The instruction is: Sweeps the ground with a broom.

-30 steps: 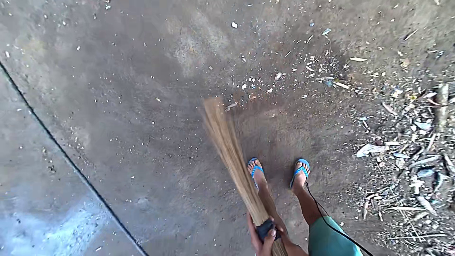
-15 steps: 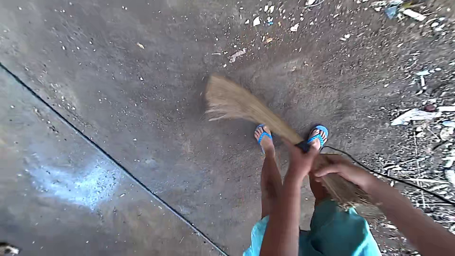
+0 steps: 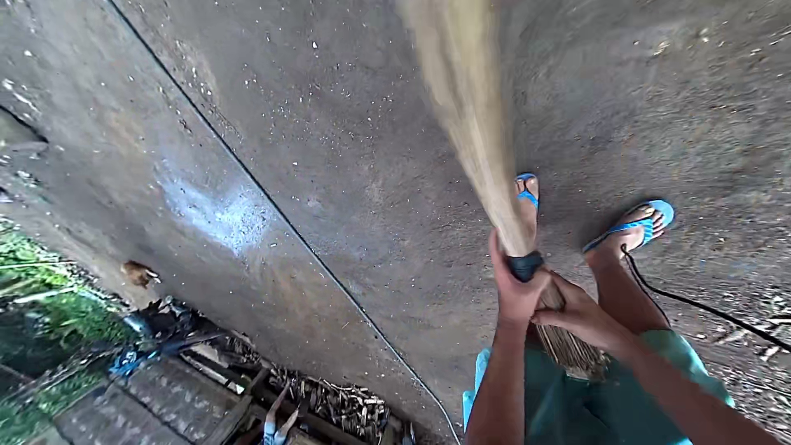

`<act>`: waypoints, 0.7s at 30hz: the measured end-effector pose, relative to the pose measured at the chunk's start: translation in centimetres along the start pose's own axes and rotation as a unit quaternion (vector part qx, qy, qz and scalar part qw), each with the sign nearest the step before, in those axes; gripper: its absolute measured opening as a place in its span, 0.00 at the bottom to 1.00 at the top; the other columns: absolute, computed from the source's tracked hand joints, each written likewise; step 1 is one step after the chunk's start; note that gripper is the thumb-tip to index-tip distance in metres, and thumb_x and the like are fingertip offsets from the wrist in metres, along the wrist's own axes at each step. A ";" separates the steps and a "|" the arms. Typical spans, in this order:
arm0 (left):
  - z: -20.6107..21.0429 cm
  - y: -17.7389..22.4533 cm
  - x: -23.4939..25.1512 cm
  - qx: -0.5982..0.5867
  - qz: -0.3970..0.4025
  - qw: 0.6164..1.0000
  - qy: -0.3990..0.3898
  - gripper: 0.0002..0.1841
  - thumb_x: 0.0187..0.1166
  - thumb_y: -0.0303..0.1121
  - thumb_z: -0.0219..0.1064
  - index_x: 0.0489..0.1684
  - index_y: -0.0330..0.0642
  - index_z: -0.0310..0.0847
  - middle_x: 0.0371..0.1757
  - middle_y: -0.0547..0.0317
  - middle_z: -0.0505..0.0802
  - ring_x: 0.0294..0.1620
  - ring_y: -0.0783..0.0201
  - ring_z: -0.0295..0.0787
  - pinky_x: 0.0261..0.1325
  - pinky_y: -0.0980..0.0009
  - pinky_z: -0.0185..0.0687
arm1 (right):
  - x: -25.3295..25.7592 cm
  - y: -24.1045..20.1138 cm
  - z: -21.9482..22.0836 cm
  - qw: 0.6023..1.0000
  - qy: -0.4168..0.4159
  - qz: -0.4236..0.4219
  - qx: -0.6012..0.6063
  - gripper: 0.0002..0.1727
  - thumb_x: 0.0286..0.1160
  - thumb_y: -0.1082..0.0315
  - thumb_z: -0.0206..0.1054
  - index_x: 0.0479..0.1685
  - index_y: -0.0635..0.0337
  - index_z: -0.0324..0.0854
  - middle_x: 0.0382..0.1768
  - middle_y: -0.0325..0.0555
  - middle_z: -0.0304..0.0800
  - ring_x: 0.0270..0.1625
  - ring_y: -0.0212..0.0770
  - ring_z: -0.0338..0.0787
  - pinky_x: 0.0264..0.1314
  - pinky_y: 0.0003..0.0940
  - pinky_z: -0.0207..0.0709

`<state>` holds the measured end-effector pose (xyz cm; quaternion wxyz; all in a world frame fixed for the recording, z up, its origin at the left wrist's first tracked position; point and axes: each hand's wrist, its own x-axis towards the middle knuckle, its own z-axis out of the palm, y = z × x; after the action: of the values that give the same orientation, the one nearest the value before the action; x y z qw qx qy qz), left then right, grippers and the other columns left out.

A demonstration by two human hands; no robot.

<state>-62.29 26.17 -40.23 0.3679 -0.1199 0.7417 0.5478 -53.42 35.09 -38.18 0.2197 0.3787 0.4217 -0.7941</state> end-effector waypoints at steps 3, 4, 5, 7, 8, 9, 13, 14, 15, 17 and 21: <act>-4.0 -1.9 1.2 -0.040 -0.078 0.973 0.215 0.57 0.64 0.26 0.71 0.94 0.46 0.29 0.56 0.36 0.85 0.45 0.56 0.91 0.50 0.57 0.90 | 7.2 -1.2 1.6 0.971 -0.208 0.097 -0.061 0.47 0.50 0.73 0.79 0.83 0.57 0.69 0.64 0.49 0.87 0.60 0.39 0.90 0.65 0.42 0.85; -5.0 -2.2 2.2 -0.050 -0.108 0.958 0.261 0.55 0.68 0.24 0.71 0.94 0.48 0.28 0.61 0.33 0.83 0.47 0.53 0.89 0.50 0.55 0.89 | 9.5 -2.1 2.5 0.955 -0.249 0.122 -0.108 0.43 0.55 0.74 0.79 0.81 0.59 0.71 0.63 0.53 0.87 0.59 0.45 0.90 0.64 0.48 0.83; -5.9 -2.3 3.4 -0.058 -0.132 0.945 0.293 0.54 0.71 0.22 0.71 0.94 0.47 0.29 0.66 0.30 0.80 0.51 0.49 0.87 0.52 0.53 0.87 | 11.8 -3.3 3.4 0.937 -0.275 0.146 -0.159 0.38 0.59 0.73 0.79 0.77 0.62 0.74 0.62 0.58 0.87 0.60 0.51 0.88 0.66 0.55 0.79; -6.5 -2.2 6.8 -0.071 -0.154 0.934 0.316 0.47 0.74 0.21 0.69 0.93 0.40 0.38 0.69 0.29 0.78 0.55 0.48 0.84 0.55 0.54 0.85 | 15.7 -6.0 4.4 0.908 -0.285 0.182 -0.245 0.25 0.64 0.69 0.78 0.62 0.68 0.80 0.52 0.61 0.88 0.53 0.54 0.87 0.60 0.60 0.77; -6.3 -1.9 8.7 -0.068 -0.160 0.938 0.301 0.42 0.76 0.21 0.68 0.90 0.37 0.45 0.65 0.32 0.81 0.52 0.51 0.85 0.53 0.56 0.86 | 17.2 -7.2 4.2 0.903 -0.273 0.188 -0.272 0.19 0.65 0.67 0.78 0.51 0.69 0.82 0.44 0.58 0.87 0.46 0.51 0.86 0.54 0.57 0.77; -5.7 -1.5 10.5 -0.060 -0.168 0.946 0.271 0.37 0.77 0.22 0.67 0.86 0.35 0.51 0.60 0.37 0.83 0.49 0.54 0.86 0.49 0.58 0.86 | 18.4 -8.0 3.4 0.909 -0.250 0.188 -0.277 0.16 0.64 0.67 0.78 0.44 0.70 0.84 0.39 0.58 0.87 0.43 0.52 0.86 0.51 0.58 0.77; 0.5 0.0 15.0 0.065 -0.168 0.981 0.071 0.55 0.69 0.24 0.75 0.94 0.43 0.33 0.68 0.34 0.81 0.59 0.49 0.86 0.59 0.51 0.87 | 16.2 -6.0 -4.4 0.984 -0.098 0.115 -0.097 0.12 0.63 0.69 0.74 0.45 0.64 0.85 0.32 0.51 0.92 0.31 0.46 0.91 0.37 0.46 0.86; 2.5 0.5 15.3 0.121 -0.156 0.980 0.004 0.62 0.64 0.26 0.79 0.95 0.45 0.25 0.71 0.30 0.80 0.63 0.45 0.85 0.63 0.48 0.86 | 14.1 -4.7 -6.1 0.995 -0.048 0.087 -0.025 0.16 0.63 0.68 0.73 0.51 0.60 0.85 0.34 0.48 0.93 0.31 0.42 0.92 0.35 0.40 0.88; 4.6 1.1 15.3 0.182 -0.143 0.971 -0.061 0.68 0.60 0.28 0.84 0.95 0.46 0.21 0.70 0.27 0.81 0.64 0.40 0.85 0.64 0.44 0.84 | 12.1 -3.6 -7.2 0.997 0.010 0.063 0.036 0.18 0.63 0.68 0.72 0.55 0.59 0.85 0.36 0.48 0.94 0.33 0.42 0.93 0.37 0.39 0.89; 8.7 2.0 15.3 0.296 -0.127 0.927 -0.190 0.76 0.55 0.38 0.88 0.95 0.47 0.13 0.65 0.28 0.85 0.62 0.38 0.88 0.63 0.39 0.86 | 8.7 -2.1 -8.1 0.985 0.137 0.017 0.101 0.21 0.58 0.68 0.72 0.55 0.59 0.83 0.37 0.44 0.95 0.36 0.41 0.95 0.40 0.39 0.92; 12.3 4.7 13.0 0.269 -0.087 0.892 -0.353 0.72 0.61 0.32 0.86 0.97 0.62 0.18 0.63 0.33 0.88 0.58 0.41 0.90 0.57 0.40 0.87 | 4.6 -3.9 -5.7 0.943 0.317 -0.055 0.081 0.26 0.53 0.70 0.74 0.58 0.59 0.77 0.38 0.31 0.93 0.38 0.27 0.94 0.44 0.27 0.92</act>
<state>-69.07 41.90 -47.18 0.6698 0.1211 0.6688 0.2990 -56.50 41.88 -41.92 -0.0010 0.6032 0.4238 -0.6757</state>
